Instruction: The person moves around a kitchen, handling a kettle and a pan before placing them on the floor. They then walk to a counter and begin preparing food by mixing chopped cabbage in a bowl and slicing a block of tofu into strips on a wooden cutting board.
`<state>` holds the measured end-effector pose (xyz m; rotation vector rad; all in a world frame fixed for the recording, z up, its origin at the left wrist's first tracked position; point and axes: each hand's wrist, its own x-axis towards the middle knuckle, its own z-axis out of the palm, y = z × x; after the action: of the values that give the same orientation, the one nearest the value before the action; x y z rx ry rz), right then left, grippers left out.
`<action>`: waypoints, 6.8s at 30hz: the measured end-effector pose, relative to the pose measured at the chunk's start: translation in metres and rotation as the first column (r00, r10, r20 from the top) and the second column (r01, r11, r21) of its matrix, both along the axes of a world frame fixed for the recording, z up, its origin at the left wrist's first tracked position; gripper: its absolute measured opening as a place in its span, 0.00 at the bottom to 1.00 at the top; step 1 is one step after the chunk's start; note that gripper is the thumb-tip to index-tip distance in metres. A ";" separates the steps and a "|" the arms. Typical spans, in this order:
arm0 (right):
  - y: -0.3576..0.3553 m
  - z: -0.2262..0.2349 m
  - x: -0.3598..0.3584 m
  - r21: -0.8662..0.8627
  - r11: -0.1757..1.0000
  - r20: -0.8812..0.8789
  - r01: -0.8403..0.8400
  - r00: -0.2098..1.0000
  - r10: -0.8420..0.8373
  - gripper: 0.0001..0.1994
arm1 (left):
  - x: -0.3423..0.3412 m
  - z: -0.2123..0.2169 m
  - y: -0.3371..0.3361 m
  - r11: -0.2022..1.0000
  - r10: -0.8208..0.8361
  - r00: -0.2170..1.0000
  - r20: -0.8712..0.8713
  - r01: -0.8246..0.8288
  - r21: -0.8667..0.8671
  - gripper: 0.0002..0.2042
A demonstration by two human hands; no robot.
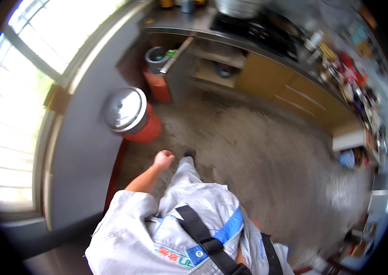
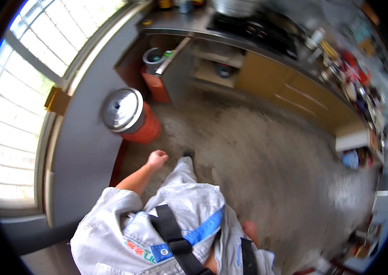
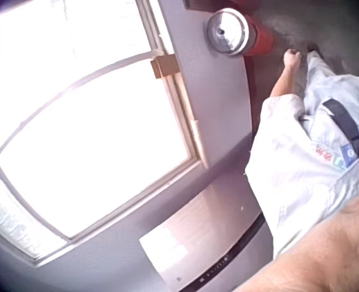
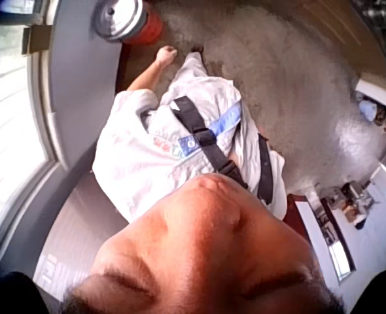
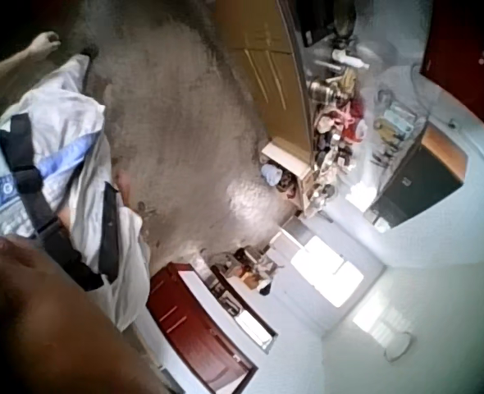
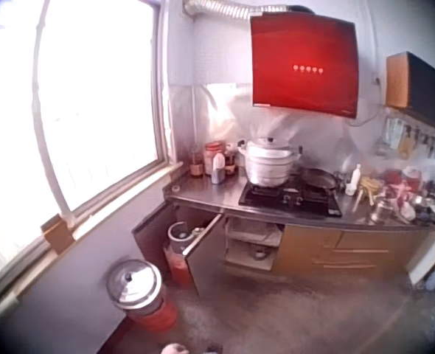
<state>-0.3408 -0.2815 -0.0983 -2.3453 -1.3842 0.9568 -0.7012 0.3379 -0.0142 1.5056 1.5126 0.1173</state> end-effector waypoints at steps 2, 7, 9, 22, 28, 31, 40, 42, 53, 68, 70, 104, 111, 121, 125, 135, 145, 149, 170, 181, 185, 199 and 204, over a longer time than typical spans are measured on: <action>0.026 -0.031 0.027 -0.079 0.970 -0.164 0.232 0.956 -0.242 0.04 | -0.006 -0.006 0.023 0.997 0.014 0.995 -0.098 -0.021 -0.074 0.18; 0.213 -0.017 0.091 -0.363 0.679 -0.437 0.638 0.527 -0.729 0.07 | -0.054 -0.009 0.082 0.930 0.235 0.941 -0.245 -0.291 -0.225 0.17; 0.323 0.047 0.100 -0.402 0.636 -0.425 0.659 0.481 -0.767 0.10 | -0.084 -0.020 0.102 0.881 0.348 0.902 -0.257 -0.408 -0.241 0.17; 0.646 0.080 0.188 -0.260 0.953 -0.264 0.158 0.937 -0.228 0.08 | -0.100 -0.021 0.087 0.674 0.683 0.700 -0.208 -0.714 -0.192 0.18; 0.762 0.061 0.165 -0.022 0.998 -0.377 -0.060 0.925 0.047 0.11 | -0.136 -0.023 0.029 0.497 0.777 0.537 -0.328 -0.844 -0.202 0.17; 0.823 0.115 0.109 0.104 0.962 -0.367 -0.251 0.890 0.272 0.12 | -0.159 -0.029 0.027 0.396 0.840 0.439 -0.319 -0.898 -0.192 0.17; 0.917 0.093 -0.050 -0.056 0.983 -0.378 -0.176 0.915 0.142 0.13 | -0.302 -0.075 0.033 0.268 0.904 0.322 -0.281 -0.940 -0.213 0.17; 0.901 0.104 -0.092 -0.047 0.975 -0.269 -0.216 0.943 0.196 0.13 | -0.332 -0.094 0.028 0.230 0.910 0.297 -0.288 -0.942 -0.246 0.15; 0.895 0.190 -0.266 -0.239 0.923 -0.210 -0.301 0.944 0.253 0.12 | -0.438 -0.154 0.046 0.869 0.245 0.872 -0.424 -0.391 -0.303 0.17; 0.927 0.113 -0.270 -0.336 0.911 -0.315 -0.239 0.940 0.130 0.15 | -0.451 -0.089 0.048 0.548 0.758 0.580 -0.298 -0.814 -0.191 0.15; 0.910 0.097 -0.259 -0.359 0.902 -0.348 -0.241 0.931 0.111 0.15 | -0.447 -0.085 0.033 0.520 0.781 0.541 -0.312 -0.840 -0.153 0.16; 0.256 0.061 0.136 -0.566 0.596 0.354 0.570 0.820 -0.449 0.13 | 0.275 -0.115 0.341 0.441 -0.840 0.407 -0.360 0.897 -0.015 0.07; 0.335 0.124 0.179 -0.437 0.203 0.315 0.876 0.361 -0.878 0.17 | 0.448 -0.100 0.414 -0.415 -0.628 -0.509 -0.588 0.859 -0.301 0.11; 0.197 0.016 0.171 -0.427 -0.363 0.264 0.828 -0.270 -0.926 0.16 | 0.867 -0.078 0.288 -0.642 -0.537 -0.605 -0.587 0.745 -0.181 0.08; 0.183 0.088 0.299 -0.571 -0.507 0.260 0.645 -0.444 -0.857 0.20 | 1.021 -0.047 0.155 0.142 -0.956 0.136 -0.261 0.990 -0.002 0.06; -0.049 0.144 0.668 -0.313 -0.347 0.350 0.884 -0.232 -0.907 0.12 | 1.307 0.062 -0.126 0.023 -0.981 0.013 0.194 0.999 0.049 0.06; -0.160 0.120 0.879 -0.450 -0.323 0.305 0.833 -0.196 -0.932 0.16 | 1.613 -0.011 -0.312 0.084 -0.954 0.093 0.285 0.996 -0.043 0.09; -0.229 0.021 0.880 -0.569 -0.227 0.237 0.791 -0.108 -0.966 0.17 | 1.701 0.035 -0.425 0.010 -0.951 -0.030 0.308 0.992 0.127 0.17; -0.541 0.130 1.615 -0.047 0.125 0.220 0.991 0.132 -0.967 0.18 | 1.680 -0.102 -0.488 0.803 -0.596 0.728 -0.339 0.558 -0.211 0.13; -0.394 0.231 1.904 0.363 0.579 0.197 0.730 0.547 -0.814 0.13 | 1.888 -0.037 -0.594 0.890 -0.444 0.895 0.048 0.447 -0.090 0.15; -0.373 0.224 1.985 0.351 0.706 0.284 0.615 0.648 -0.706 0.14 | 1.907 0.006 -0.636 0.967 -0.181 0.973 0.143 0.203 -0.155 0.12; -0.138 0.383 2.019 0.447 0.867 0.339 -0.221 0.939 0.065 0.32 | 2.010 0.243 -0.648 0.546 -0.275 0.955 0.114 0.058 0.836 0.20; -0.042 0.384 1.983 -0.166 0.907 0.372 -0.388 0.827 0.421 0.62 | 2.092 0.280 -0.568 0.545 -0.481 0.673 -0.561 0.731 0.410 0.59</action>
<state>1.6420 -0.3240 0.2862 -2.4524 -2.1085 0.6500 1.3905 -0.2300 0.2661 2.6787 1.1510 -0.1506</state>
